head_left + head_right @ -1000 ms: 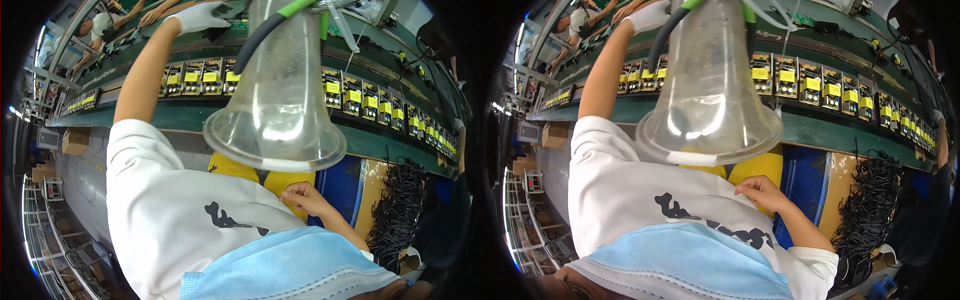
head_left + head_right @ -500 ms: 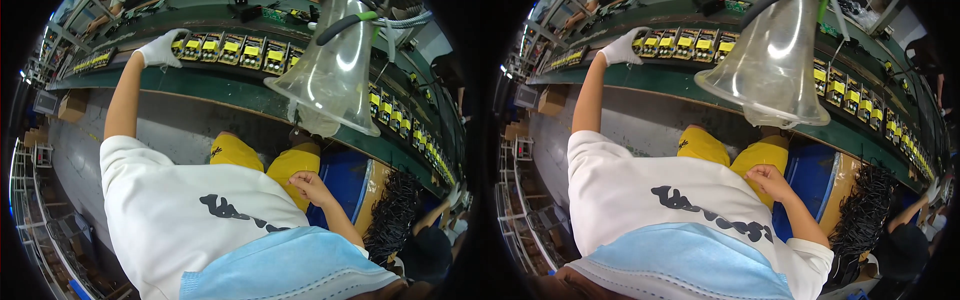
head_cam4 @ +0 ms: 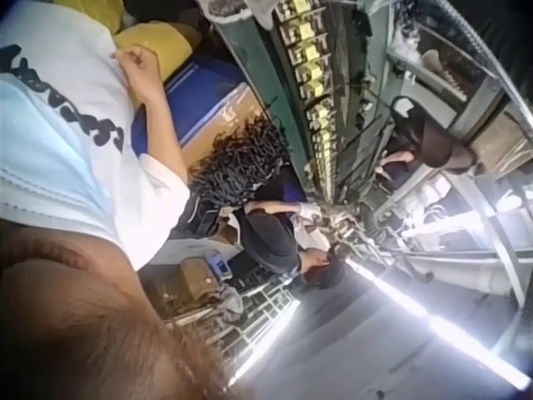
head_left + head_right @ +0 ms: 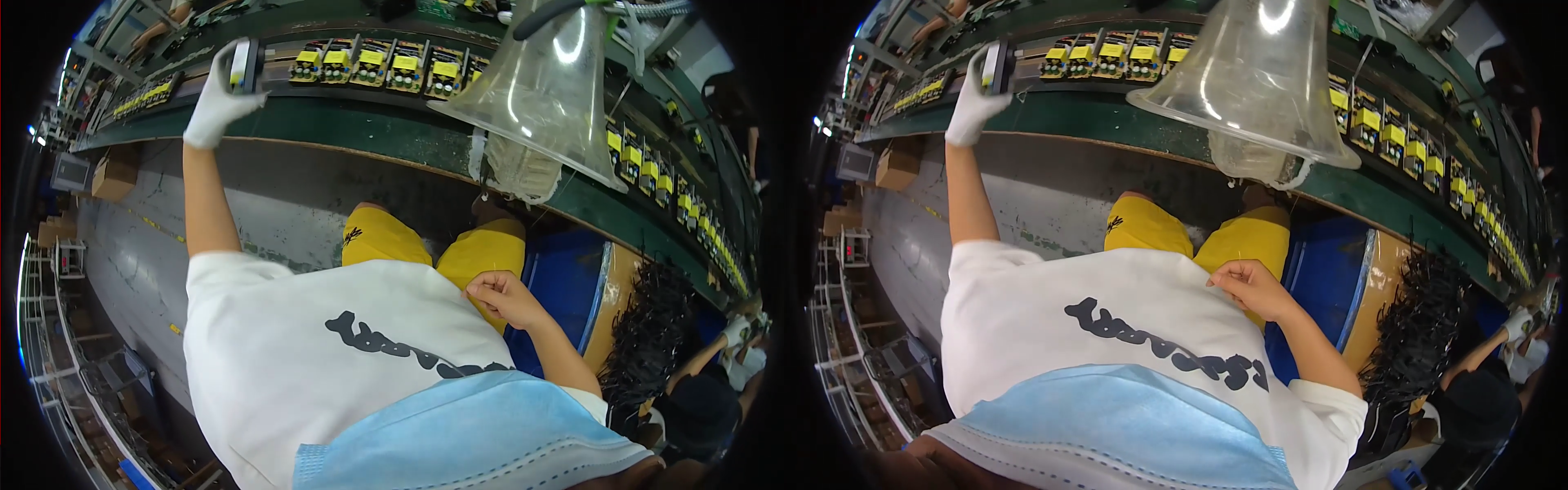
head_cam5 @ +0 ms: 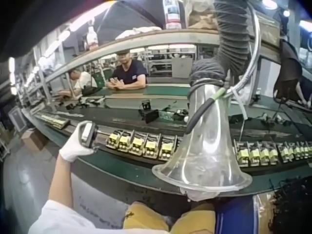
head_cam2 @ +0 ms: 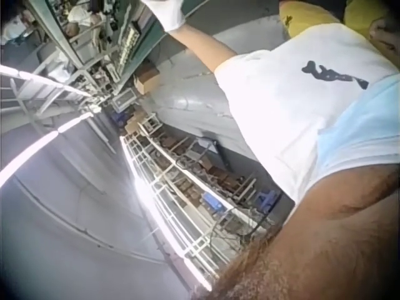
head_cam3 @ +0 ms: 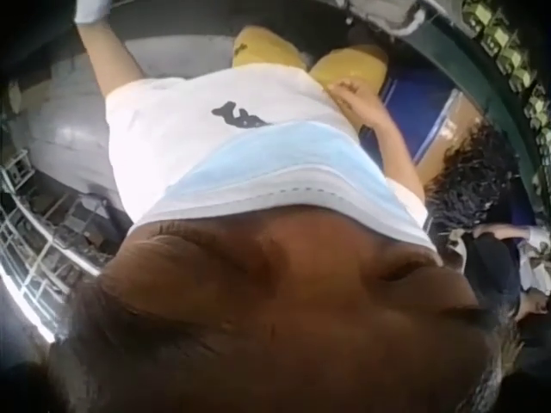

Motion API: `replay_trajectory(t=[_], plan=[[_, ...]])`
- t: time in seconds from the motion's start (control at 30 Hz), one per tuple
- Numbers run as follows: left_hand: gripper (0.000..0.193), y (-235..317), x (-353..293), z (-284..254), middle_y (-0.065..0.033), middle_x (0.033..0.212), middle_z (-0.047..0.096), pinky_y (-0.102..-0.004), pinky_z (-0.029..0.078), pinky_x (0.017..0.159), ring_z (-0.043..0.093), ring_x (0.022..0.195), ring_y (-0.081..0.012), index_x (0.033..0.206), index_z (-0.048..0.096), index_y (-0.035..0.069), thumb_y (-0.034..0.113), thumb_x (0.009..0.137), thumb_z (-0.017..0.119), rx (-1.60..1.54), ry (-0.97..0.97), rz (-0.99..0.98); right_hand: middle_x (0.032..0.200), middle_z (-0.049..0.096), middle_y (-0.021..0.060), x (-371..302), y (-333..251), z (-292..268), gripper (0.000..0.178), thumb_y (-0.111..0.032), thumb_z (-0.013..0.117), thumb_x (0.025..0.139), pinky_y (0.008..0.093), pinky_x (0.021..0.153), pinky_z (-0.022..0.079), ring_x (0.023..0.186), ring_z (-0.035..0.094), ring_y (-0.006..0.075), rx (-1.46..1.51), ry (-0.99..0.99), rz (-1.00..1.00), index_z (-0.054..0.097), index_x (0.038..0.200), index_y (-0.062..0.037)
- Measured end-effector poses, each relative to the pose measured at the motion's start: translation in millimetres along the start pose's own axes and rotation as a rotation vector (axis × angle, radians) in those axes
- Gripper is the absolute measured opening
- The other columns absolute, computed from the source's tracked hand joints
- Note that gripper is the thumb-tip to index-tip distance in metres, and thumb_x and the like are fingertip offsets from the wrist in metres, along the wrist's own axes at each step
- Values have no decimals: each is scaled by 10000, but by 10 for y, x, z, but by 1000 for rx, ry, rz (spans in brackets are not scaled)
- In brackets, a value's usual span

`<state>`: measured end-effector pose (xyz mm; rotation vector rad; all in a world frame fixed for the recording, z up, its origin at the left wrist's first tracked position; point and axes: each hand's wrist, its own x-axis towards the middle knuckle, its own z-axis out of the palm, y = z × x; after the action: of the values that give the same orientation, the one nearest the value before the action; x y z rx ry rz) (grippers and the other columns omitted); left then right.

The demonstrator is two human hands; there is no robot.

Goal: Assembling electronic components by connecting wires to circuit boards on an assembly line.

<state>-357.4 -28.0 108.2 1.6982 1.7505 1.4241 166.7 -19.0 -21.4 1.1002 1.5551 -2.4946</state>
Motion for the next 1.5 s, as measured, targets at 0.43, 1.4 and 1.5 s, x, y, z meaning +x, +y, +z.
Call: replay_trajectory(t=[0.43, 1.4, 1.5], plan=[[825, 862, -1466, 2823, -160, 1419, 402, -380, 435, 1011, 497, 1222, -280, 1289, 432, 35, 44, 584, 860, -480, -734, 152, 1175, 614, 92, -116, -152, 90, 608, -70, 717, 831, 186, 460, 337, 497, 383, 8, -56, 386, -428, 418, 1358, -21], [731, 384, -1710, 3049, -123, 1178, 569, -469, 471, 969, 597, 1069, -338, 1383, 358, 8, 264, 820, 746, -1248, -339, -676, 848, 667, 219, -1460, -409, -1686, 268, -227, 663, 852, 400, 729, 516, 830, 654, 366, -1127, 1552, 72, 676, 969, 14], [721, 399, -1745, 3040, -133, 1179, 567, -461, 488, 942, 601, 1060, -335, 1383, 355, 8, 302, 841, 728, -1248, -383, -653, 794, 665, 176, -1727, -542, -1696, 282, -256, 665, 870, 354, 654, 488, 724, 637, 300, -1019, 1622, -67, 687, 983, 1]])
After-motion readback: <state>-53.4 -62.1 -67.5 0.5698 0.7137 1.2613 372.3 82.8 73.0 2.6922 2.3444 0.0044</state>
